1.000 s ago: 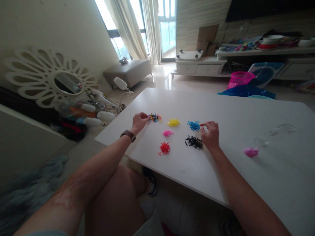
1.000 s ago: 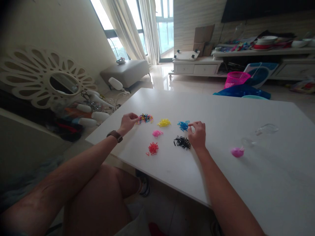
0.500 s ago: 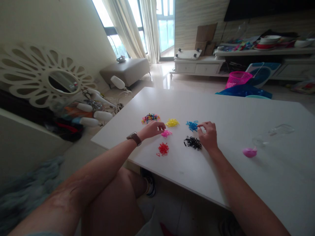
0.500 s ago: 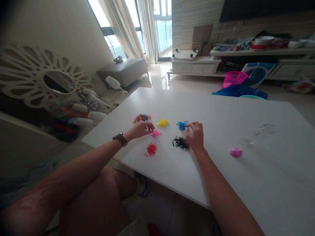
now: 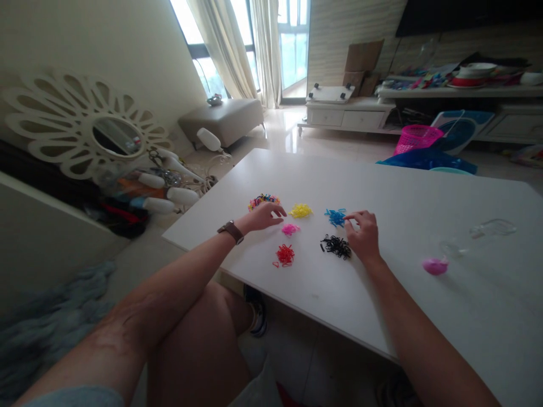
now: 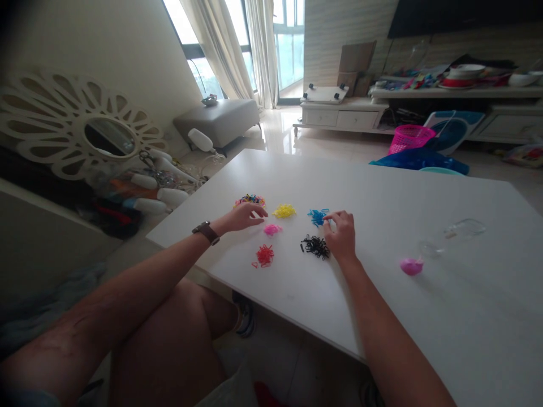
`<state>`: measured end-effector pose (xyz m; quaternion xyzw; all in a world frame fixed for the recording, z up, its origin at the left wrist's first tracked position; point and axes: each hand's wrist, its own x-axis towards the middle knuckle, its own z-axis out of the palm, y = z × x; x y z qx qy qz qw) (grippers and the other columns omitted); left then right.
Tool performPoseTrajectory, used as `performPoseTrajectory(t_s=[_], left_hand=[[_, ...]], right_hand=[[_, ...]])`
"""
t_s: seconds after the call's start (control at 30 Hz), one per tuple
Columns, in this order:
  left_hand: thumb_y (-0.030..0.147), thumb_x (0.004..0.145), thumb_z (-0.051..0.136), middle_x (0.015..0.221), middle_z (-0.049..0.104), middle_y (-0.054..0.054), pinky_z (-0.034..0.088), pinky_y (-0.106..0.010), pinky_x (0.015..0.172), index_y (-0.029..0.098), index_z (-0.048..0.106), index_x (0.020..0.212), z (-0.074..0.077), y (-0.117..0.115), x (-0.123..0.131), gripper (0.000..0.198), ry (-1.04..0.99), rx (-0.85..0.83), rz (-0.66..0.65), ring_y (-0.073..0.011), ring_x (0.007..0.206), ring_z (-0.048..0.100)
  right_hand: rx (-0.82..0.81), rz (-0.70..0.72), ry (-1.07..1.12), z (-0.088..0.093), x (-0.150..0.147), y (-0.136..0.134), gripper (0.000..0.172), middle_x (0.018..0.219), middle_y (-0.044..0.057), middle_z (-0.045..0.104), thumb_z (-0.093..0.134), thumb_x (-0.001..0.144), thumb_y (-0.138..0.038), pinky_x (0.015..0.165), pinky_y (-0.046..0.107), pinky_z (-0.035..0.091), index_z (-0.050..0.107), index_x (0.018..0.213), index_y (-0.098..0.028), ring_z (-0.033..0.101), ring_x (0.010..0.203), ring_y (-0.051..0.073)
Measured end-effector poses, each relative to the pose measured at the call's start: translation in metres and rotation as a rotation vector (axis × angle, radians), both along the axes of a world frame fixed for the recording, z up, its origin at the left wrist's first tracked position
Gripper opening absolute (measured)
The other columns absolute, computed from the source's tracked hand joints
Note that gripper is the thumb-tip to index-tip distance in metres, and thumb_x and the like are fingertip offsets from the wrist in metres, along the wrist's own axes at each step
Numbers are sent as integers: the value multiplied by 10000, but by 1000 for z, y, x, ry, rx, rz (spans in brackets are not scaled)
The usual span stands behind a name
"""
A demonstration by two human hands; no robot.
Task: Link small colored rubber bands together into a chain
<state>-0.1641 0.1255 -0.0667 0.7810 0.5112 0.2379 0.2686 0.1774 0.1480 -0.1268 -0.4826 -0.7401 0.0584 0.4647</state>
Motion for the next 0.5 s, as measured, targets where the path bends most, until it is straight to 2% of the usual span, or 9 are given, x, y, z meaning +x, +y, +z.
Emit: performPoseTrajectory(t_s=[0.07, 0.17, 0.23, 0.33, 0.5], left_hand=[[262, 767, 699, 869, 758, -69, 501, -249, 714, 149, 772, 897, 3, 5, -19, 187, -23, 61, 239, -156, 772, 659], [303, 745, 699, 787, 747, -71, 469, -249, 627, 131, 774, 870, 2, 7, -52, 225, -72, 47, 554, -158, 687, 631], [286, 715, 706, 738, 735, -65, 452, -251, 608, 130, 780, 865, -4, 4, -68, 229, -86, 2, 673, -153, 643, 615], [289, 697, 724, 734, 736, -62, 450, -257, 623, 141, 788, 848, -14, -1, -75, 221, -75, -56, 683, -151, 628, 607], [289, 692, 741, 777, 748, -71, 463, -263, 676, 147, 777, 786, -26, 0, -66, 174, 5, -57, 632, -154, 653, 613]], right_hand=[[3, -6, 7, 0, 1, 1, 133, 905, 67, 629, 564, 872, -225, 804, 407, 494, 696, 859, -216, 532, 931, 258], [-1, -7, 17, -1, 2, 1, 132, 908, 66, 626, 564, 872, -229, 794, 408, 497, 695, 863, -219, 532, 933, 259], [-4, -1, 19, -2, 1, 2, 135, 909, 67, 625, 562, 873, -228, 789, 407, 497, 697, 864, -220, 532, 934, 259], [-8, 10, 20, -3, 0, 2, 134, 910, 68, 625, 563, 871, -223, 784, 406, 500, 697, 863, -221, 535, 935, 259], [-7, 8, 23, -3, -1, 3, 128, 902, 67, 626, 572, 865, -220, 776, 403, 506, 700, 863, -220, 538, 933, 259]])
